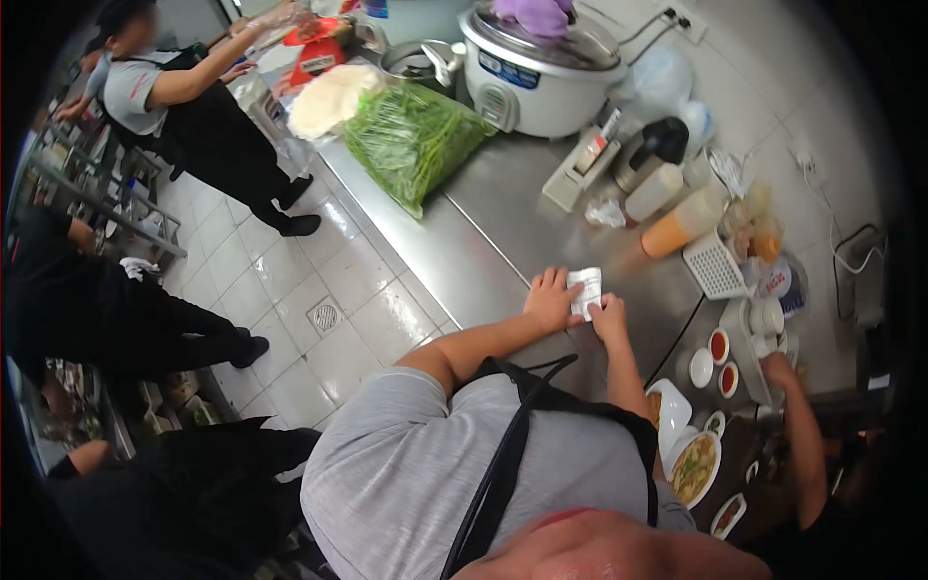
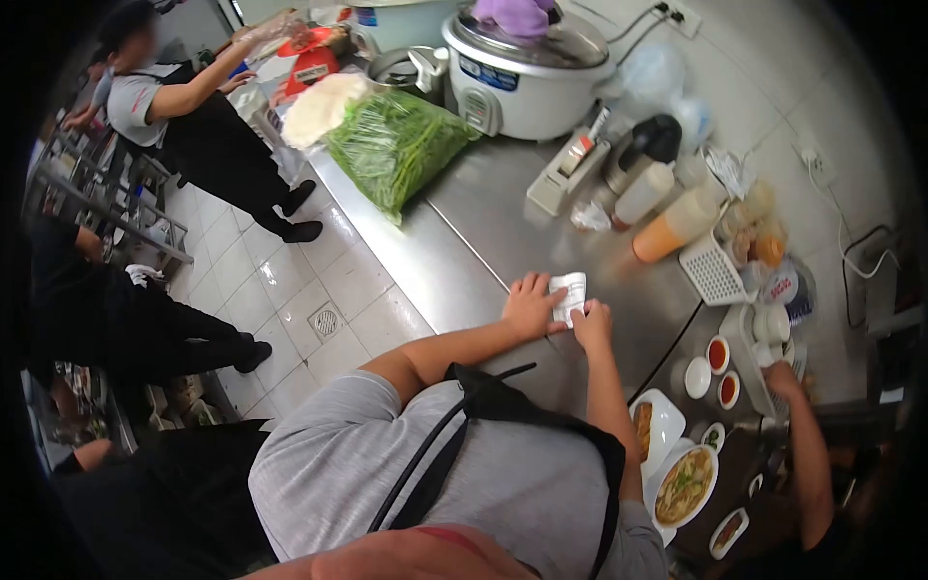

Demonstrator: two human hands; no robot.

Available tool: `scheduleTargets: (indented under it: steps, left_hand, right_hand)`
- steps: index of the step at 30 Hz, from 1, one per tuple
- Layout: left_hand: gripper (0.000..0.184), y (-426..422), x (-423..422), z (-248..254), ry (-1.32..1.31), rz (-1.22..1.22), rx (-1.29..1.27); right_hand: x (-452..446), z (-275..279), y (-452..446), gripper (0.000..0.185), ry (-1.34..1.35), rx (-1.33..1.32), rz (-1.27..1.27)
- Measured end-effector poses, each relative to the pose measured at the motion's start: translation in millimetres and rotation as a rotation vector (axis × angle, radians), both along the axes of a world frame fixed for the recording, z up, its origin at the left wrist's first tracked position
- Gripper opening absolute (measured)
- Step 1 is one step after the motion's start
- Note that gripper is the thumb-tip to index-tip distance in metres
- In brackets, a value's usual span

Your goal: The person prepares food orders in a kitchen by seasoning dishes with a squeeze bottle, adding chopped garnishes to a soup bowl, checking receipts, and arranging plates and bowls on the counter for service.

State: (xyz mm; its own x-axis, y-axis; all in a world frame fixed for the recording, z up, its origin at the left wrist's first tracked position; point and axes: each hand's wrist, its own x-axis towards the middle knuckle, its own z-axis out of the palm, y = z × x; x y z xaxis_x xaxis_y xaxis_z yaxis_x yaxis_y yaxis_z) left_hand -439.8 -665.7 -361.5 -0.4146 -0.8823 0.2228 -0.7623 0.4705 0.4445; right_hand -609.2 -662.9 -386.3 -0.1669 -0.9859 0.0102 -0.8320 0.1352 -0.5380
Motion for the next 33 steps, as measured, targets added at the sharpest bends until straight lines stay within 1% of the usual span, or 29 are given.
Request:
scheduleTargets:
  steps: [2, 5, 8, 10, 11, 12, 13, 14, 15, 16, 17, 18, 19, 20, 21, 22, 24, 25, 26, 27, 28, 30, 33]
  left_hand:
    - [0.059, 0.9, 1.0, -4.1, 0.019, -0.001, -0.011]
    - [0.058, 0.8, 0.6, -8.6, 0.047, -0.013, -0.042]
    - [0.058, 0.3, 2.1, -5.9, 0.016, -0.010, -0.049]
    - [0.059, 0.2, 1.7, 3.5, -0.002, -0.037, 0.063]
    - [0.060, 0.8, -0.5, 5.3, -0.011, -0.034, 0.033]
    - [0.061, 2.9, -1.6, 3.9, -0.019, -0.034, 0.000]
    - [0.061, 4.6, -2.9, 0.1, -0.030, -0.045, -0.035]
    - [0.061, 5.4, -4.1, -3.7, -0.039, -0.041, -0.064]
    - [0.060, 7.0, -5.3, -2.5, -0.035, -0.048, -0.075]
    - [0.058, 8.9, -6.3, -1.6, -0.030, -0.029, -0.078]
    - [0.057, 8.8, -9.1, -3.3, -0.039, -0.045, -0.090]
    - [0.056, 8.4, -8.7, -4.9, -0.045, -0.041, -0.098]
    - [0.055, 7.8, -8.1, -6.2, -0.049, -0.024, -0.102]
    - [0.055, 8.0, -8.1, -5.8, -0.058, -0.028, -0.115]
    - [0.055, 9.6, -8.8, -4.9, -0.066, -0.028, -0.125]
    - [0.054, 10.5, -9.3, -5.3, -0.074, -0.023, -0.134]
    - [0.055, 9.1, -11.0, -9.0, -0.093, -0.027, -0.142]
    - [0.054, 9.1, -11.5, -8.3, -0.099, -0.030, -0.139]
    - [0.054, 9.5, -12.1, -7.8, -0.105, -0.032, -0.136]
    - [0.054, 9.5, -13.0, -7.3, -0.119, -0.029, -0.126]
    - [0.055, 8.6, -13.7, -8.4, -0.132, -0.032, -0.110]
    - [0.055, 6.0, -14.6, -12.1, -0.157, -0.034, -0.073]
    - [0.054, 8.2, -19.3, -3.8, -0.170, -0.037, -0.052]
  right_hand:
    - [0.8, -8.2, 0.3, 0.020, -0.139, -0.079, 0.013]
    - [17.6, 7.2, 8.1, 0.016, -0.623, 0.108, -0.283]
    - [11.2, 5.9, 11.5, 0.013, -0.799, 0.174, -0.282]
    - [-0.9, -0.2, 9.8, 0.015, -0.701, 0.064, -0.264]
    - [-27.4, -36.3, -3.2, 0.016, -0.491, -0.139, -0.184]
    - [-36.6, -13.2, -4.3, 0.017, -0.310, -0.197, -0.157]
    - [-38.0, 31.7, 0.1, 0.019, -0.096, -0.342, -0.202]
    - [-40.1, 96.1, 6.8, 0.021, -0.070, -0.209, -0.255]
    - [-55.9, 137.0, 6.4, 0.022, -0.035, -0.224, -0.283]
    - [-82.7, 161.4, 0.7, 0.023, 0.020, -0.325, -0.322]
    - [-115.9, 188.6, -6.2, 0.026, -0.005, -0.441, -0.335]
    - [-141.2, 229.6, -7.2, 0.030, 0.177, -0.611, -0.408]
    - [-171.7, 272.7, -3.8, 0.031, 0.227, -0.670, -0.437]
    - [-167.9, 328.6, 19.0, 0.030, 0.178, -0.757, -0.623]
    - [-198.3, 367.9, 30.3, 0.028, 0.021, -0.983, -0.530]
    - [-197.8, 419.0, 60.9, 0.027, -0.033, -0.915, -0.622]
    - [-243.9, 466.5, 93.3, 0.021, -0.335, -1.186, -0.664]
    - [-266.6, 485.3, 110.9, 0.025, -0.400, -1.204, -0.701]
    - [-293.1, 496.3, 125.1, 0.009, -0.641, -1.345, -0.559]
    - [-299.7, 507.3, 133.9, 0.009, -0.658, -1.454, -0.670]
    - [-318.5, 512.5, 140.9, 0.007, -0.752, -1.498, -0.615]
    - [-371.3, 516.1, 145.4, 0.006, -0.883, -1.509, -0.651]
    - [-416.8, 518.8, 139.7, 0.007, -1.018, -1.444, -0.613]
